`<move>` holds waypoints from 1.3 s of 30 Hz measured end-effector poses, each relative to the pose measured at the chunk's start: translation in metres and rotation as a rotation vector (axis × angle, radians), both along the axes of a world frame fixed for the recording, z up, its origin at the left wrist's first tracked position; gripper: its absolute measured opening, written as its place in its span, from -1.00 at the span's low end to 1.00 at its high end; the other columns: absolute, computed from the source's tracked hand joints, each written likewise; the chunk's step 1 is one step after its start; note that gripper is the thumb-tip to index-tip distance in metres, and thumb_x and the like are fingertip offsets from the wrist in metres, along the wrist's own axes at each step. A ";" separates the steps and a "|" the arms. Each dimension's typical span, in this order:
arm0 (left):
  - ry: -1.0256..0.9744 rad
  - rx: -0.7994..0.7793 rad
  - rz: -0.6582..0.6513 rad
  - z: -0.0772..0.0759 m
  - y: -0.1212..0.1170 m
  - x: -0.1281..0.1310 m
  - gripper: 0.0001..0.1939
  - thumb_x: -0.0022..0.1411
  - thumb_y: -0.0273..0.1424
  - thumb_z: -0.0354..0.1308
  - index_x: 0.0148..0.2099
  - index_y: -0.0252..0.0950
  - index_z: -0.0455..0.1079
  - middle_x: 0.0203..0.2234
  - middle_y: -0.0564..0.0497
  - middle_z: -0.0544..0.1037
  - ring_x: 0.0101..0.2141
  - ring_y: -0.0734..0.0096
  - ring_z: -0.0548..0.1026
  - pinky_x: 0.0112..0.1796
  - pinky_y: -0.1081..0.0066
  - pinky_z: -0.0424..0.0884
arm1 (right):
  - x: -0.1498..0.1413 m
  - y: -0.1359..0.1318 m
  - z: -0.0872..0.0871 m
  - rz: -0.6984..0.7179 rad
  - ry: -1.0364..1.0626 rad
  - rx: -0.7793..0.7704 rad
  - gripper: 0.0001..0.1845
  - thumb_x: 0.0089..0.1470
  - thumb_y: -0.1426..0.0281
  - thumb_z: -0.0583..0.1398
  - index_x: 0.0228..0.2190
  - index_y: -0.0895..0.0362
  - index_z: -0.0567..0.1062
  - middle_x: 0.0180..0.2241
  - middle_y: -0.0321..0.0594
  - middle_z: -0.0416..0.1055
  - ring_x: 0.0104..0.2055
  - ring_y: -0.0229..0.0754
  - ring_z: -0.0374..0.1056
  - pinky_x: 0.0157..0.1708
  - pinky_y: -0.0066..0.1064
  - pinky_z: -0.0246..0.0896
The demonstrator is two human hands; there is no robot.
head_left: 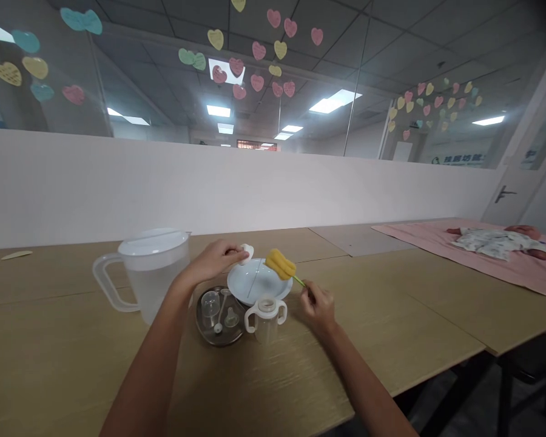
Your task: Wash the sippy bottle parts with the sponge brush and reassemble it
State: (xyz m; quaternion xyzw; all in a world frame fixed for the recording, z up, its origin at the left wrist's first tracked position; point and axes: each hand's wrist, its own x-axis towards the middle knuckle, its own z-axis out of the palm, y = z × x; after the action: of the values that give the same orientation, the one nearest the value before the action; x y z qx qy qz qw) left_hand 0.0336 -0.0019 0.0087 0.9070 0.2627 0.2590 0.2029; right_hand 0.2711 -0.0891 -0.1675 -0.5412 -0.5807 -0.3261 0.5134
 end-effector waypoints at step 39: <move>0.365 -0.047 -0.247 -0.032 -0.044 0.049 -0.44 -0.27 -0.28 0.26 -0.10 -0.16 0.33 -0.22 0.05 0.45 -0.21 0.25 0.39 -0.27 0.44 0.28 | 0.019 0.012 0.008 0.487 1.066 -0.048 -0.60 -0.13 0.30 0.16 -0.20 0.20 0.43 -0.46 -0.26 0.31 -0.53 -0.33 0.23 -0.59 -0.49 0.17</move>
State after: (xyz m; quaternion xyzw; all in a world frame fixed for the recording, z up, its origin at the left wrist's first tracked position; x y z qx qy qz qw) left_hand 0.0827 -0.0455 -0.0234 0.9592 0.1880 0.0574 0.2033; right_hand 0.2902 -0.0773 -0.1597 -0.4929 -0.3574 0.1317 0.7823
